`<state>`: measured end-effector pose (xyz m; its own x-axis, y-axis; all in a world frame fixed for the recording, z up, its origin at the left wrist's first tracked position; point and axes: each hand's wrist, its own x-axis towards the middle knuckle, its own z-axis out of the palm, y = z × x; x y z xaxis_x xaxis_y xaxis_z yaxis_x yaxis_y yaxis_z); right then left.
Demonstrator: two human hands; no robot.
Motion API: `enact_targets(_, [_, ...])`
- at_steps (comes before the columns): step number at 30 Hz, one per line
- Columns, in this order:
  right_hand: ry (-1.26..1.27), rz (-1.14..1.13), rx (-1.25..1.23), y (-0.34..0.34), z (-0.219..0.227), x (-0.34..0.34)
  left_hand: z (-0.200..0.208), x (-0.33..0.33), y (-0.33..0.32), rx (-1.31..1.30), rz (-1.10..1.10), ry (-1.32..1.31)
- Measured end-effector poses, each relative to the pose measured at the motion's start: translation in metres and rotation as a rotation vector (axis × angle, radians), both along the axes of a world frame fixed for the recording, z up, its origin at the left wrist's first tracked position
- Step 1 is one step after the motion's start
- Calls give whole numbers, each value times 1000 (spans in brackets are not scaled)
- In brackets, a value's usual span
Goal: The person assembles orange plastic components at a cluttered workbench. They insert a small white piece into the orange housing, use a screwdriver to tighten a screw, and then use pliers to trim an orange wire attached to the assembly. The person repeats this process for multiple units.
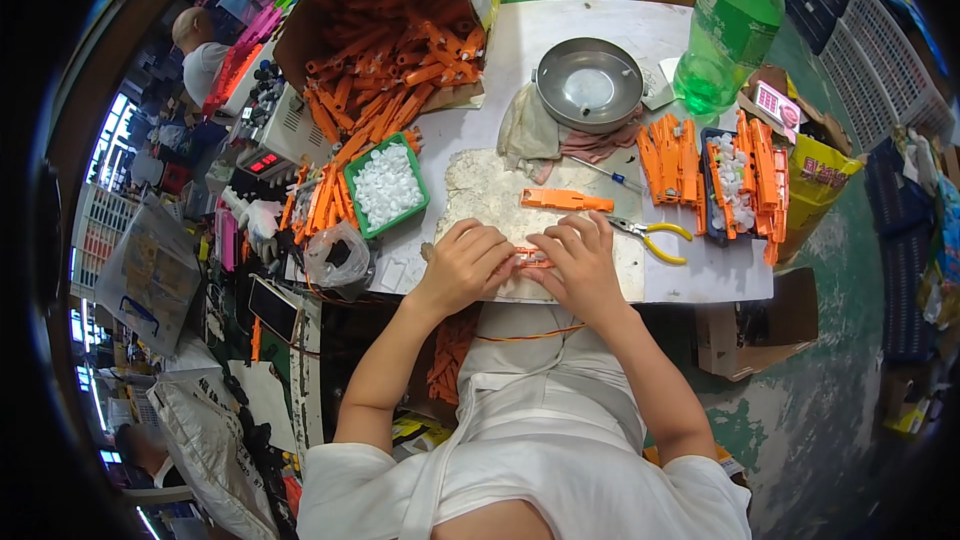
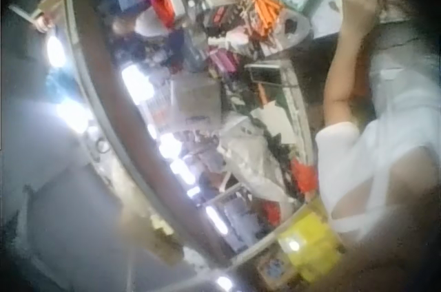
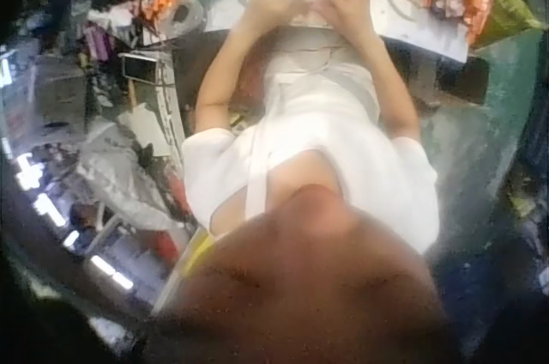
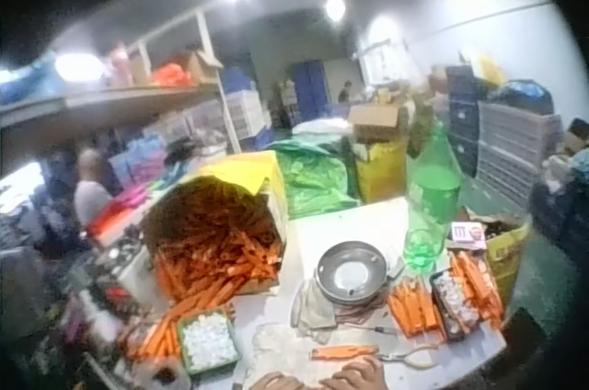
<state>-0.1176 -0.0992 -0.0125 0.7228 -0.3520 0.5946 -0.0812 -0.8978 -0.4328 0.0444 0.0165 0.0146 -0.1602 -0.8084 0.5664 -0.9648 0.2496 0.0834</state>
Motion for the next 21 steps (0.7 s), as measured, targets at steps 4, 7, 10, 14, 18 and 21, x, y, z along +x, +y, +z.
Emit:
enact_targets(4, [-57, 25, -26, 10, -1, -2, 11, -7, 5, -61, -19, 91])
enact_targets(7, [-88, 13, 33, 15, 4, -3, 16, -8, 7, -88, -31, 124])
enact_targets(10, [-90, 35, 202, 20, 13, -6, 18, -9, 9, -103, -49, 128])
enact_targets(14, [-62, 114, 540, 17, 20, -14, 21, -16, 9, -119, -96, 127])
enact_targets(18, [54, 215, 895, 6, 27, -22, 24, -25, 8, -122, -139, 124])
enact_targets(21, [143, 269, 1253, 1, 32, -29, 22, -32, 9, -124, -172, 139])
